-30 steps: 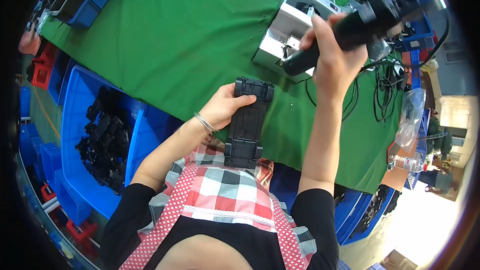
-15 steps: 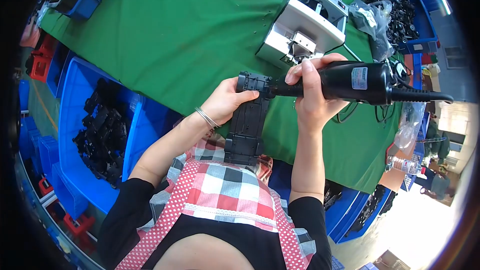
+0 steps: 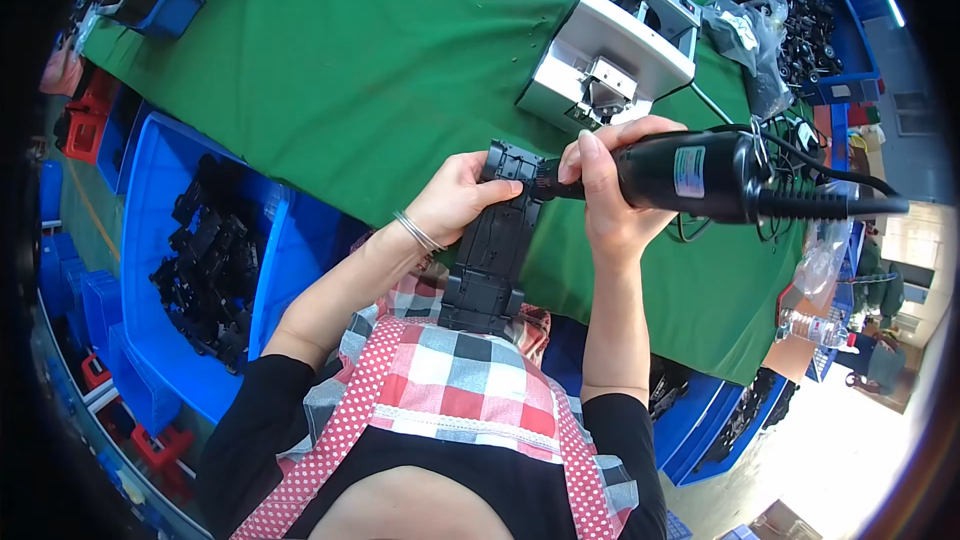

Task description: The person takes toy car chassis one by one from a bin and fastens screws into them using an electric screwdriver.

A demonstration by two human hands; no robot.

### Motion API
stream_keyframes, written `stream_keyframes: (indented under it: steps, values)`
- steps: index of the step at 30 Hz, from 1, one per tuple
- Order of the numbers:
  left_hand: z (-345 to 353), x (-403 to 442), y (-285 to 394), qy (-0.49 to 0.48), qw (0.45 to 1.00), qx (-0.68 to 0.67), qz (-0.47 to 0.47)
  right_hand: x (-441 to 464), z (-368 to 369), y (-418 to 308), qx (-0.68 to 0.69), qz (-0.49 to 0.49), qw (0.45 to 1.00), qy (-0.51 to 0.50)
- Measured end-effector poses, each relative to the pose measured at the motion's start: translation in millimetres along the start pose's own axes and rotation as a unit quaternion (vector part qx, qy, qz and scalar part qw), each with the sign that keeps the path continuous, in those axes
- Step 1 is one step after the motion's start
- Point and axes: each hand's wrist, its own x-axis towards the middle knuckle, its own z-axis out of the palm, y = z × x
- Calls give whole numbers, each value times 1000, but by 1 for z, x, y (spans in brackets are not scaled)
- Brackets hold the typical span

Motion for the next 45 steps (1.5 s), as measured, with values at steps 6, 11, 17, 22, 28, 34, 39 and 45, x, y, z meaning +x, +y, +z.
stream_keyframes:
  steps: [6, 11, 17, 22, 28, 34, 39, 45]
  values:
    - [-1, -6, 7, -36, 998, -46, 20, 5, -20, -6, 78, -22, 997, 1]
    - [6, -6, -1, -44, 998, -28, -28, 42, -26, -25, 42, -144, 985, 83]
    - [8, -5, -4, -31, 998, -9, -53, 66, -2, -1, -100, -118, 985, 80]
    - [7, -4, -9, -18, 999, -30, -29, 66, -4, -13, -3, 30, 998, 57]
    - [5, -3, -7, -34, 998, -21, -38, 17, 3, -14, 92, 45, 993, 59]
    - [5, -3, -5, -29, 999, -6, -36, 7, 13, -8, 74, 33, 996, 37]
    - [5, -3, -8, -20, 999, 4, -31, -3, 18, -3, 9, 19, 1000, -5]
    - [2, -2, -20, -25, 997, 44, 60, -6, 8, 6, -7, -41, 982, -186]
